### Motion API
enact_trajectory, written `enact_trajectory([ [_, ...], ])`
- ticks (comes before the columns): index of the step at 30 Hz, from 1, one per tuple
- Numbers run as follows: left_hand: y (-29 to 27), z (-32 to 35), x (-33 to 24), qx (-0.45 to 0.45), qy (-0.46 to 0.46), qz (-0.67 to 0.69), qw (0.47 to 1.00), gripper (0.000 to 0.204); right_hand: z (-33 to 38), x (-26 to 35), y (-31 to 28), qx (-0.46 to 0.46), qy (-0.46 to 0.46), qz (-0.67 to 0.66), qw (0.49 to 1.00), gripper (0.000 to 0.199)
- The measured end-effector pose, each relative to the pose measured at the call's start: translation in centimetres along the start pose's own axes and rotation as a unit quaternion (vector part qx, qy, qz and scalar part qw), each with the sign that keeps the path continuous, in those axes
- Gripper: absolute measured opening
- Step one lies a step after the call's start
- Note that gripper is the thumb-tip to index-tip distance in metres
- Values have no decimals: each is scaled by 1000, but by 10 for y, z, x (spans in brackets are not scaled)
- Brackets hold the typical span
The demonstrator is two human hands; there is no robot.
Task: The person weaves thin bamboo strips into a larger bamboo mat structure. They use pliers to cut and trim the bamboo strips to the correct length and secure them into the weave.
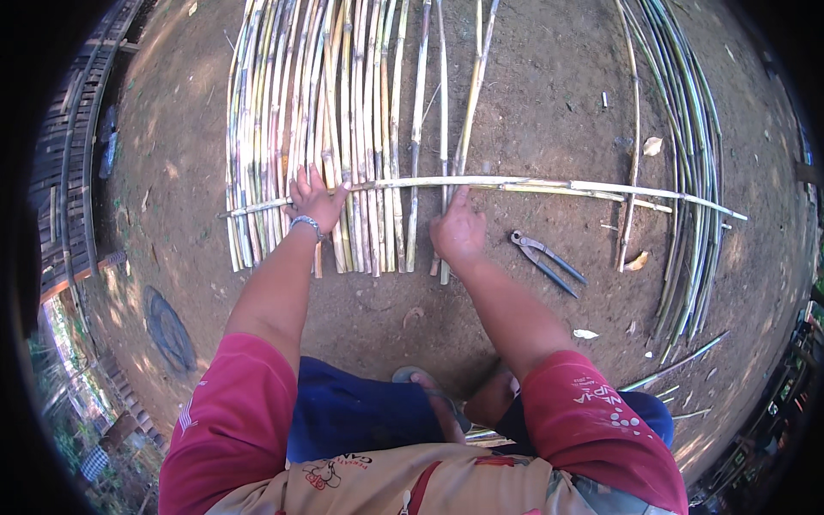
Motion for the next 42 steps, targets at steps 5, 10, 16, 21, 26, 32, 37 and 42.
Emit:
enact_trajectory([
  [5,-1,1,8,-1,-11,-4,1000,99,18,-2,-9,-56,-65,-4,996,79],
  [10,-3,2,1,2,-3,1,1000,98,-23,-44,-45,-249,-113,-124,954,56],
  [16,-12,7,-7,25,-13,-8,1000,97,-130,-12,-80,-223,8,-262,939,56],
  [21,-9,6,-1,21,-12,-3,1000,99,-174,18,-97,-179,23,-346,921,63],
  [26,-13,10,1,34,-17,-1,999,99,-186,40,-95,-159,-24,-315,935,71],
  [32,-13,10,-8,31,-5,13,999,100,-206,44,-93,-71,-45,-434,897,76],
  [37,-17,12,-10,37,-20,15,999,100,-203,42,-86,-14,-109,-410,905,80],
  [42,-17,14,-2,31,-17,18,999,102,-174,49,-109,28,-140,-367,919,72],
])
Point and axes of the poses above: each hand's wrist, its own z-axis away from the middle knuckle, its own y-axis out of the palm, x = y × z, the point moved 1 cm from there along -z, towards the middle knuckle, and after that the axes turned 2 degrees about x, right-handed, at the moved point
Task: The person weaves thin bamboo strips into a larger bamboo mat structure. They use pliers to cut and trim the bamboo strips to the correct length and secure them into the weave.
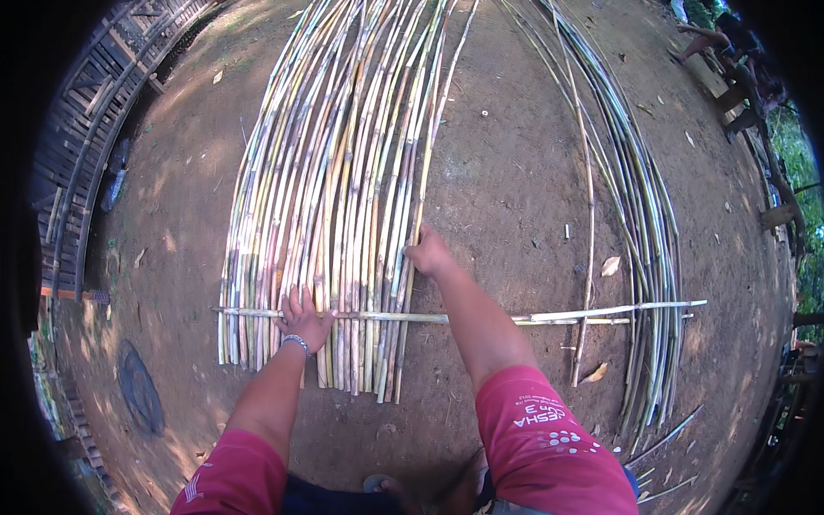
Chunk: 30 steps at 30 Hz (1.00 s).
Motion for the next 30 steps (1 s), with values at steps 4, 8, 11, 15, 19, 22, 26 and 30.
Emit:
enact_trajectory([
  [4,-2,0,0,12,-5,3,1000,101,-12,-16,-9,-46,11,-76,996,63],
  [8,-1,-2,-6,10,12,7,1000,102,-59,-38,-26,-111,42,-249,961,53],
  [11,1,-2,5,13,0,-1,1000,103,-60,-3,-8,-120,73,-323,936,47],
  [15,2,-3,-6,6,18,-1,1000,101,-79,-1,-5,-277,-21,-23,960,50],
  [19,4,-2,3,-7,15,-4,1000,101,-64,16,14,-227,-42,1,973,45],
  [22,4,-3,2,-17,27,3,999,100,-68,16,10,-209,-49,46,975,47],
  [26,5,-4,6,3,7,-7,1000,99,-67,12,10,-210,2,-5,978,55],
  [30,5,-4,-4,-7,21,2,1000,97,-79,14,10,-281,11,38,959,61],
])
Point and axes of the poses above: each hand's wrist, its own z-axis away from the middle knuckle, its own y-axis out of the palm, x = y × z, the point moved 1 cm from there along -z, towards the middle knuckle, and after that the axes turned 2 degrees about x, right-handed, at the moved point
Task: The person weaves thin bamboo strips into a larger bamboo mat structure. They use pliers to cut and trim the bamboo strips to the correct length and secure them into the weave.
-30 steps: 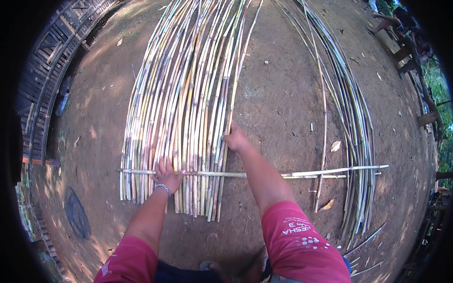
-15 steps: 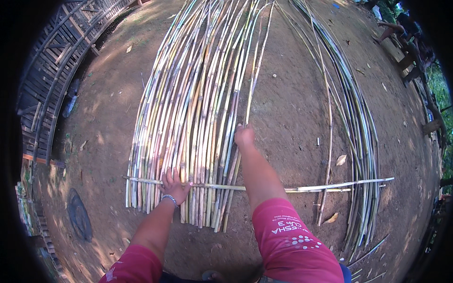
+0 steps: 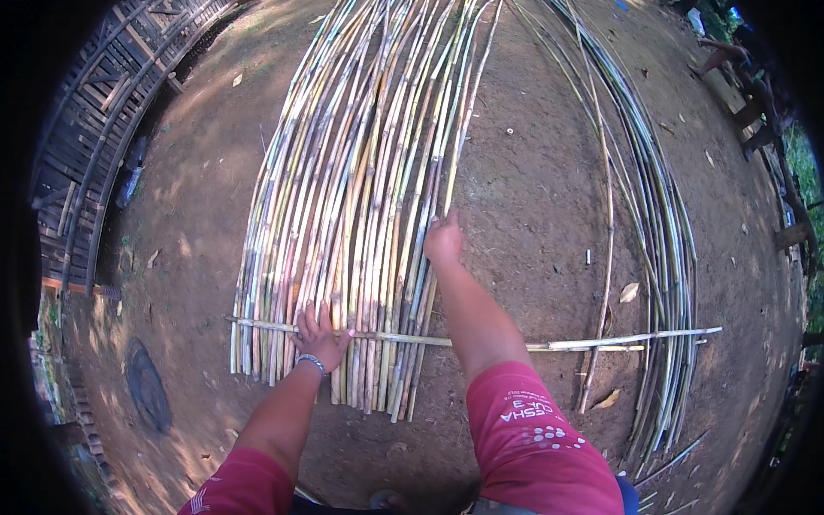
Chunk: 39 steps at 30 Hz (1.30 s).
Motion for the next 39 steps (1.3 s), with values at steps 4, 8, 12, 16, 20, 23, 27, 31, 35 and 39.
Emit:
enact_trajectory([
  [4,-4,4,10,-10,0,16,1000,97,20,18,-6,52,-54,14,997,60],
  [8,3,-1,4,-7,6,23,1000,97,-6,-16,-14,4,-70,-16,997,57],
  [12,-6,3,6,-12,3,31,999,96,-9,-9,-12,1,-90,-30,996,44],
  [16,-4,3,7,2,1,19,1000,94,-15,-21,-23,81,36,-104,991,36],
  [20,-1,1,8,-2,-6,22,1000,96,-25,-41,-50,28,-54,186,981,46],
  [23,1,-1,9,-9,-5,18,1000,96,-13,-20,-51,26,-62,249,966,55],
  [27,-5,0,3,7,-8,8,1000,95,9,12,-25,33,-34,119,992,61],
  [31,2,-1,6,-13,3,2,1000,93,11,5,-11,68,-92,169,979,63],
  [35,-2,-2,2,-1,-5,-13,1000,94,-4,4,-33,81,-107,168,977,67],
  [39,2,-1,6,-3,-6,-22,1000,93,22,6,-45,103,-50,129,985,69],
])
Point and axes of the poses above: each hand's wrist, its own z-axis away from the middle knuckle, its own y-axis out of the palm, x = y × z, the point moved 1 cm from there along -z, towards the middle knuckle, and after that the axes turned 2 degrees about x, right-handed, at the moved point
